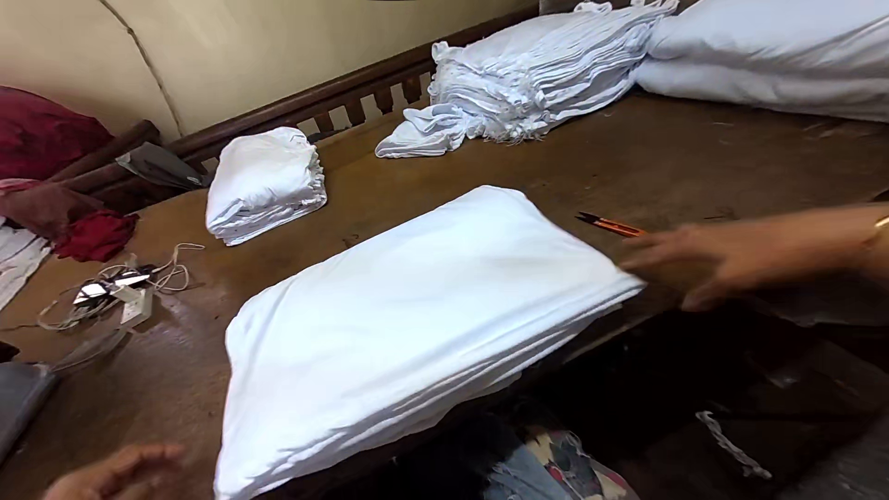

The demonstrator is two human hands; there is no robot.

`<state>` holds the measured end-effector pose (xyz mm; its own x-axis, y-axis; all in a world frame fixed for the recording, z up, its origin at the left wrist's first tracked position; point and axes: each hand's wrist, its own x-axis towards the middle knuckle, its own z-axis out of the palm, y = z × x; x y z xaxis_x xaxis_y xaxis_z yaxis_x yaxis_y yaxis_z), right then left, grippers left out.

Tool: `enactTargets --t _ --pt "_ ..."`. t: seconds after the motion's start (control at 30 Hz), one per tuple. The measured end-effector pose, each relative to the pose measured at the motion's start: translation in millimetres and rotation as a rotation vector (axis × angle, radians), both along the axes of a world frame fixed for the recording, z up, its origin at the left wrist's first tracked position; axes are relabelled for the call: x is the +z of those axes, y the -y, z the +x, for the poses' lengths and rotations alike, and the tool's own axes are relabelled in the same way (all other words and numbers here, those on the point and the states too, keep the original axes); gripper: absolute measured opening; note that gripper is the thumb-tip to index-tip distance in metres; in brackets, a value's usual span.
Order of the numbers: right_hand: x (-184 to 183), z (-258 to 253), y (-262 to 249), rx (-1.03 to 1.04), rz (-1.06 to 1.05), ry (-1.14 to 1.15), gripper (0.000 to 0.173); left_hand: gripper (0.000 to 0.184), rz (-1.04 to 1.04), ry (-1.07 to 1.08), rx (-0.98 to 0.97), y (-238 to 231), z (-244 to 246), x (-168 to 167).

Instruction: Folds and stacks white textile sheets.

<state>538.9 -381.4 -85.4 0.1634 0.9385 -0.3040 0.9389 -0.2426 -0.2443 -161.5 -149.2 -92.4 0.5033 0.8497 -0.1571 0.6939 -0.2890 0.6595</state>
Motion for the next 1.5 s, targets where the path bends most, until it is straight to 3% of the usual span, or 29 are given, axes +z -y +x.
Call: enactTargets --t 0.07,0.13,0.2,0.27,0.37,0.43,0.53,0.63,0.8,0.87,0.93,1.03,1.1,1.17,1.3,1.4,1.47,1.5 --pt "38.7 9.3 -22.1 -0.040 0.139 -0.108 0.049 0.028 0.181 0.040 0.239 -20.0 18.2 20.9" --pt "66.0 -4.6 -60.0 -0.092 0.433 -0.177 0.035 0.029 0.301 0.140 0.444 -39.0 65.3 26.4" --pt "67.6 -29.6 -107.1 -0.190 0.695 -0.235 0.032 0.036 0.364 0.107 0.472 -63.8 110.9 23.3" --pt "45.2 -46.8 -150.6 -0.208 0.764 -0.179 0.036 0.044 0.394 -0.056 0.443 -87.0 148.3 14.7" --pt "-37.3 -51.6 -199.3 -0.180 0.617 0.010 0.046 0.061 0.269 -0.344 0.465 -121.4 182.3 1.1" --pt "-81.8 -53.6 -202.6 -0.203 0.622 0.065 0.047 0.062 0.188 -0.503 0.407 -141.2 189.1 -4.4" --pt "-86.5 -56.6 -194.1 -0.221 0.667 0.068 0.052 0.040 0.306 -0.560 0.275 -150.7 186.7 -0.2" --pt "-85.6 -60.0 -190.0 -0.254 0.703 0.096 0.058 0.042 0.451 -0.400 0.305 -139.2 175.0 8.8" --pt "-85.6 -61.9 -193.2 -0.272 0.631 0.105 0.061 0.046 0.302 -0.261 0.400 -152.9 132.9 -48.2" --pt "-76.3 -60.3 -196.7 -0.281 0.567 0.126 0.063 0.034 0.380 -0.188 0.379 -145.2 131.8 -42.2" --pt "-60.0 -65.5 -186.1 -0.259 0.563 0.153 0.069 0.036 0.540 -0.092 0.229 -115.8 135.5 -20.1" --pt "-47.6 -98.4 -146.8 -0.010 0.755 0.142 0.077 0.063 0.662 -0.076 -0.123 -45.3 140.2 -7.3" --pt "-85.9 -116.3 -108.2 0.133 0.750 0.153 0.071 0.066 0.615 -0.108 -0.227 -3.0 128.7 -44.8" --pt "-109.2 -111.7 -74.6 0.225 0.717 0.166 0.065 0.060 0.559 -0.019 -0.168 20.7 106.5 -80.2" --pt "-90.6 -88.0 -46.2 0.257 0.613 0.126 0.069 0.083 0.190 0.280 0.292 31.7 88.1 -67.3" --pt "-75.5 -109.1 -38.9 0.214 0.644 0.011 0.090 0.052 -0.116 0.461 0.459 22.3 104.4 -52.3" --pt "-88.4 -130.2 -35.4 0.281 0.596 0.034 0.111 0.033 -0.236 0.549 0.410 20.7 115.1 -41.7" --pt "-82.3 -140.2 -31.1 0.273 0.464 0.073 0.120 0.032 -0.264 0.607 0.359 20.8 119.7 -40.3"
